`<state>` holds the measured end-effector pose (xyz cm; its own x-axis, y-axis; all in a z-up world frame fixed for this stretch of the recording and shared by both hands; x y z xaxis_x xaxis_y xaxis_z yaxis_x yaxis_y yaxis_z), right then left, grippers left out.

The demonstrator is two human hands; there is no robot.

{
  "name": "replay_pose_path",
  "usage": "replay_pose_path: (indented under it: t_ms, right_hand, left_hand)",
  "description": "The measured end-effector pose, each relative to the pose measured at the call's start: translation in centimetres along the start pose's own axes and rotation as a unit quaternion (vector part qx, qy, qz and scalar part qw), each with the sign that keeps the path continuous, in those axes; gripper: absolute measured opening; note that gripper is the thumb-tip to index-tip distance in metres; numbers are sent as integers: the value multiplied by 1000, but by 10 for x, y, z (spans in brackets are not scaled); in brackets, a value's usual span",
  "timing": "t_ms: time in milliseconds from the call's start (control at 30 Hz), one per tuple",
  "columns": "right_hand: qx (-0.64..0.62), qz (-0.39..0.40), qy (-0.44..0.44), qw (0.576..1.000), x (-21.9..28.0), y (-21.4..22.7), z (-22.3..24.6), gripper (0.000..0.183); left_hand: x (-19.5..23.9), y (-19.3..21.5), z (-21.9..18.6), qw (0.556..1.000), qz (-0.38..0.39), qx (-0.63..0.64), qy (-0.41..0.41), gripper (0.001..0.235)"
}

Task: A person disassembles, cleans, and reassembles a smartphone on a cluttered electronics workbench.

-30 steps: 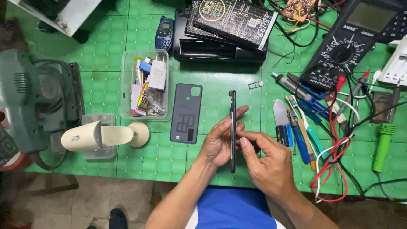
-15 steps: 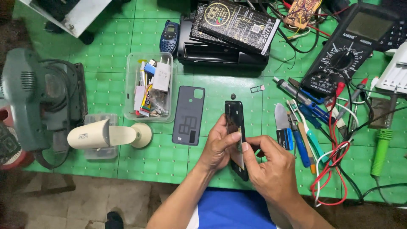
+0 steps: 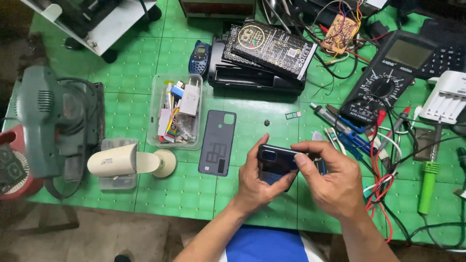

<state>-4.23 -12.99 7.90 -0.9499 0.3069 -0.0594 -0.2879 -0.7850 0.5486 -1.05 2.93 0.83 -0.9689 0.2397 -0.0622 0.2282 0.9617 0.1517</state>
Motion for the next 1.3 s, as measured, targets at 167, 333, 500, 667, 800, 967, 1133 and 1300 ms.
replay_pose_path:
  t_ms: [167,333,500,667,800,967,1133,1300]
  right_hand:
    - [-4,1,7,1000,4,1,-2,17]
    - [-4,-1,-5,1000,2,1,0,17]
    - [-123,-16,-11,992,-9,-1,-9,11]
    - [-128,17,-66,989,-22,-15,-45,12]
    - [-157,34,-123,979,-20,-23,-56,14]
    - [-170,60,-148,972,-15,-30,-62,19]
    - [-135,108,-164,971,-18,-35,-63,28]
    - [-135,108,-185,968,-17,-40,-63,36]
  left_hand:
    - [2,-2,10,993,-15,-62,-98,90]
    - [1,-6,8,993,-15,-76,-88,92]
    - [0,-7,-4,994,-19,42,-100,91]
    - [1,1,-6,997,54,55,31,85]
    - [13,3,26,983,92,94,128,62]
    - [16,-4,52,966,108,186,143,48]
    - [18,-7,56,954,132,220,157,48]
    - [17,-6,54,950,132,231,160,47]
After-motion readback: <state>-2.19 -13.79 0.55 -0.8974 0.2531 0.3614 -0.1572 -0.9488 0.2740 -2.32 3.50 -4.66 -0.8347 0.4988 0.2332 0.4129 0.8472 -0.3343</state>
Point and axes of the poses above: each hand's wrist, its own x-axis away from the middle knuckle, its own y-axis out of the back of the hand, z = x × y, the point moved 2 cm from there along -x, towards the middle knuckle
